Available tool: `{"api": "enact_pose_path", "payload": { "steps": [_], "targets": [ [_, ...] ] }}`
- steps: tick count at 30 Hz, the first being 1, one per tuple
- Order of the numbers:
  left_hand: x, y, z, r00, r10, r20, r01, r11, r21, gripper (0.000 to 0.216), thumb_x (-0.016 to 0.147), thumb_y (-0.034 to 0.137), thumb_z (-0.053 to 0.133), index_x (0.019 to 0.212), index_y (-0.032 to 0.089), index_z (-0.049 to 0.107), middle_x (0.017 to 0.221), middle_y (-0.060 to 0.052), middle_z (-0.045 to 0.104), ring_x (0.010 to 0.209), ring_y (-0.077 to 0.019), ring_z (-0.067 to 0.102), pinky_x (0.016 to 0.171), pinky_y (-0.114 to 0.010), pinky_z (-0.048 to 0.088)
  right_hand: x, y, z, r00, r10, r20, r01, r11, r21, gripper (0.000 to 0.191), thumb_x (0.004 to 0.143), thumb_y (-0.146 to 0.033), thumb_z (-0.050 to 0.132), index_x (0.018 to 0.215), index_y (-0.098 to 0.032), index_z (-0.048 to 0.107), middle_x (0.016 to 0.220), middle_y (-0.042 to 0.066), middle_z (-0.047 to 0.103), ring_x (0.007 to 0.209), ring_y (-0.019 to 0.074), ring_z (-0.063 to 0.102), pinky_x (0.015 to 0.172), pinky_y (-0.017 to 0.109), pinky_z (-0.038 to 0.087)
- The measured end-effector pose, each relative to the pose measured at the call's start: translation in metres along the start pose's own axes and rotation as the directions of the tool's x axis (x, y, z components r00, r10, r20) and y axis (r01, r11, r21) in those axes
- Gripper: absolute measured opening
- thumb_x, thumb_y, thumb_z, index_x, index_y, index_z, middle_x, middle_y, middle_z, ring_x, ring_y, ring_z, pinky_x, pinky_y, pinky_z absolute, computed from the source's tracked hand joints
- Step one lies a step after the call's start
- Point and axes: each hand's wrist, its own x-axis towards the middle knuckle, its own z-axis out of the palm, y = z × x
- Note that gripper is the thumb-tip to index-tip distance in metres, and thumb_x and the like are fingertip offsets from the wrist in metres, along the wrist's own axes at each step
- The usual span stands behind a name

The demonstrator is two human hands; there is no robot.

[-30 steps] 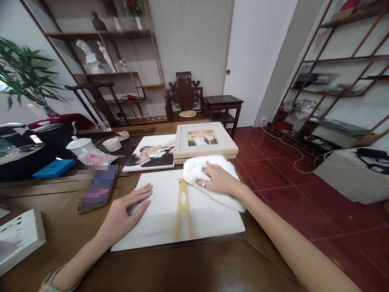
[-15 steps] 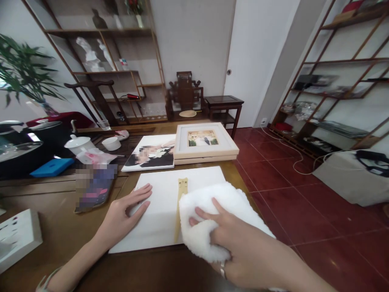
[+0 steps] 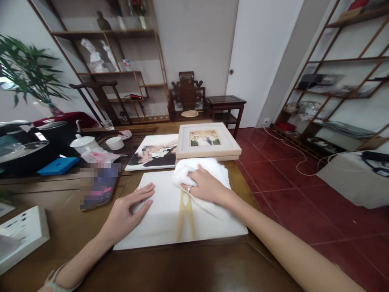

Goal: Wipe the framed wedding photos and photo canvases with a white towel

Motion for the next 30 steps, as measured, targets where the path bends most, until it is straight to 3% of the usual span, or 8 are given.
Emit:
{"api": "enact_pose_path", "payload": {
  "steps": [3,7,12,15,18,21,27,30],
  "targets": [
    [0.0,0.0,0.0,1.0,0.003,-0.002,-0.003,1.0,-0.005,0.028,0.081,0.03,0.056,0.103,0.018,0.069,0.114,-0.008,0.066,0.112,-0.0249,0.058,0.102,-0.046,0.041,-0.005,-0.01,0.003,0.991,-0.12,0.052,0.123,0.991,-0.053,0.017,0.082,-0.018,0.049,0.092,-0.016,0.063,0.116,0.013,0.062,0.127,0.031,0.038,0.105,0.054,0.02],
    [0.0,0.0,0.0,1.0,0.006,-0.004,-0.006,1.0,-0.006,0.027,0.081,0.029,0.055,0.102,0.019,0.069,0.114,-0.008,0.066,0.112,-0.025,0.058,0.102,-0.046,0.041,-0.04,-0.038,0.003,0.971,-0.15,0.186,0.167,0.983,-0.081,0.021,0.069,-0.01,0.053,0.086,-0.015,0.065,0.138,0.015,0.044,0.137,0.0313,0.015,0.107,0.06,0.013],
    [0.0,-0.001,0.001,1.0,0.003,0.003,-0.003,1.0,-0.003,0.03,0.081,0.03,0.055,0.104,0.016,0.069,0.115,-0.01,0.065,0.113,-0.0261,0.057,0.104,-0.047,0.039,-0.082,-0.065,0.022,0.901,-0.287,0.325,0.317,0.947,-0.042,0.014,0.069,-0.016,0.058,0.078,-0.019,0.069,0.142,0.01,0.039,0.135,0.0384,0.018,0.104,0.066,0.012],
    [0.0,-0.002,0.002,1.0,0.003,0.006,-0.003,1.0,-0.001,0.03,0.081,0.03,0.055,0.104,0.016,0.069,0.115,-0.01,0.065,0.113,-0.0262,0.057,0.104,-0.046,0.038,-0.09,-0.068,0.026,0.886,-0.338,0.317,0.352,0.936,0.014,0.019,0.073,-0.011,0.053,0.075,-0.022,0.068,0.139,0.004,0.044,0.134,0.0337,0.024,0.107,0.062,0.011],
    [0.0,-0.003,0.001,1.0,0.003,0.012,-0.003,1.0,-0.001,0.03,0.082,0.03,0.055,0.105,0.016,0.068,0.116,-0.009,0.065,0.114,-0.0253,0.056,0.104,-0.046,0.038,-0.081,-0.063,0.012,0.902,-0.305,0.307,0.294,0.952,0.081,0.023,0.073,-0.015,0.055,0.093,-0.02,0.067,0.136,0.006,0.048,0.134,0.0276,0.026,0.111,0.053,0.01],
    [-0.001,-0.001,0.001,1.0,-0.005,0.011,0.005,1.0,-0.006,0.03,0.082,0.03,0.054,0.105,0.016,0.068,0.116,-0.009,0.065,0.114,-0.0247,0.056,0.104,-0.045,0.039,-0.057,-0.05,-0.003,0.952,-0.204,0.227,0.194,0.979,0.064,0.02,0.077,-0.018,0.055,0.093,-0.016,0.066,0.126,0.011,0.057,0.133,0.0251,0.03,0.112,0.045,0.014],
    [0.0,0.002,-0.001,1.0,-0.018,0.012,0.018,1.0,-0.021,0.029,0.082,0.029,0.055,0.104,0.018,0.069,0.115,-0.008,0.066,0.114,-0.0243,0.057,0.104,-0.045,0.039,0.002,-0.02,0.003,0.992,-0.106,0.068,0.112,0.989,-0.095,0.023,0.084,-0.022,0.048,0.096,-0.012,0.065,0.12,0.015,0.06,0.116,0.0311,0.051,0.106,0.049,0.024],
    [0.0,0.001,-0.001,1.0,-0.02,0.01,0.02,1.0,-0.023,0.029,0.081,0.029,0.055,0.104,0.019,0.069,0.115,-0.008,0.066,0.114,-0.0244,0.057,0.104,-0.046,0.039,0.011,-0.022,0.009,0.988,-0.138,0.073,0.147,0.981,-0.129,0.024,0.082,-0.019,0.049,0.098,-0.012,0.065,0.117,0.016,0.061,0.124,0.0305,0.042,0.105,0.054,0.022]
  ]
}}
